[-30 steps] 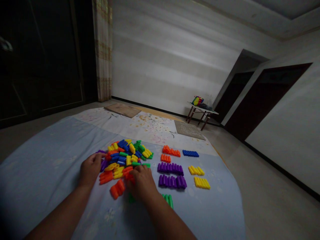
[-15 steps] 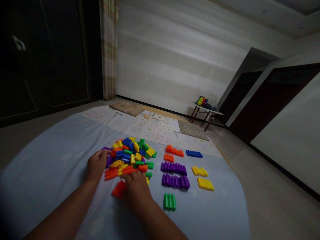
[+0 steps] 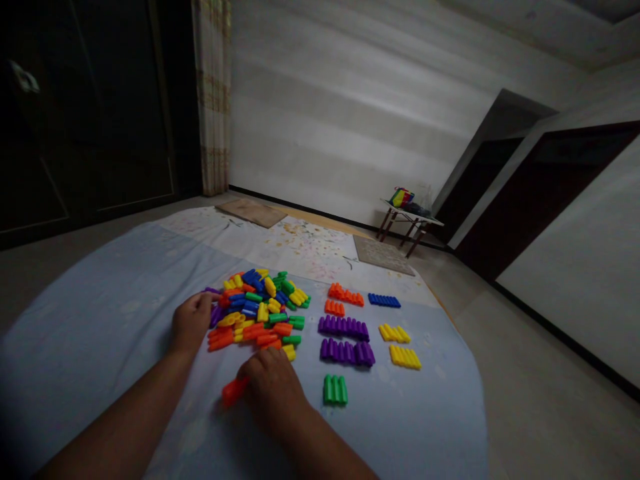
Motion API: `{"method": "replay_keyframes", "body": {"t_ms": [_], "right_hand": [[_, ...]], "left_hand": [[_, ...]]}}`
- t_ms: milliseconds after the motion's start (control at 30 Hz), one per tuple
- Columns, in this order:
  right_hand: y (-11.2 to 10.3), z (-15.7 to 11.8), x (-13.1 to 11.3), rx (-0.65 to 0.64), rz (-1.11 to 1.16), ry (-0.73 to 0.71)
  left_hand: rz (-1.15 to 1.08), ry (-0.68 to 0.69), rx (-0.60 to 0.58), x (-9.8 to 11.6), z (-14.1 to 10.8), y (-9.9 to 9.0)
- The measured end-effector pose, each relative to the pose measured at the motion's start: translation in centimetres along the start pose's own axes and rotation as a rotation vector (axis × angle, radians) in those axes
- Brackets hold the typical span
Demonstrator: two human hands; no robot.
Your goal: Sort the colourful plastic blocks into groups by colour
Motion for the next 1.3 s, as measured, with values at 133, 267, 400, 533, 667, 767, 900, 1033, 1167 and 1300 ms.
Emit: {"method": "replay_keyframes", "body": {"t_ms": [133,267,400,533,667,767,900,1033,1167,1300], "right_hand": [[-0.3,-1.5,0.7,0.007,0.074,-0.041],[-2.0,-3.2,0.3,-0.018,0.095,-0.057],[-3.6,-3.8,-0.7,0.020,0.069,0.023],[-2.9,-3.4,-1.2,0.003,-0.016,0.108],[-1.4,-2.9,-0.8,-0.101,-0.090,0.130],[-1.5,-2.8,-0.8,-0.116,-0.019,0.087],[-2.1,-2.9,-0.8,-0.121,0.057,0.049],[-2.1,-2.8,-0.9,-0.216,0.097,-0.012],[-5.0,-2.4,0.4,-0.109,0.172,0.002],[-9.9,-1.8,5.5,0.142,0.160,0.058]], "left_hand": [[-0.005,-0.002,0.004,0.0,0.0,0.0],[-0.015,-0.010,0.009,-0.4,0.1,0.2],[-0.017,-0.017,0.019,-0.7,0.1,0.3],[-0.016,-0.017,0.023,-0.5,0.1,0.1],[0.007,-0.038,0.009,-0.4,0.2,0.0],[0.012,-0.073,-0.007,-0.4,0.2,-0.1],[0.031,-0.065,-0.016,-0.2,0.2,-0.2],[0.071,-0.069,-0.030,-0.3,0.4,-0.2],[0.083,-0.094,-0.041,-0.4,0.5,-0.1],[0.075,-0.115,-0.037,-0.3,0.4,-0.3]]}}
Point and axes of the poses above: each hand's wrist, its own z-axis towards the middle knuckle, its own y-axis out of the palm, x = y × z, the point moved 5 cm from there along z, towards the middle knuckle, and after that the axes turned 1 degree about -y, right-handed, at the moved point
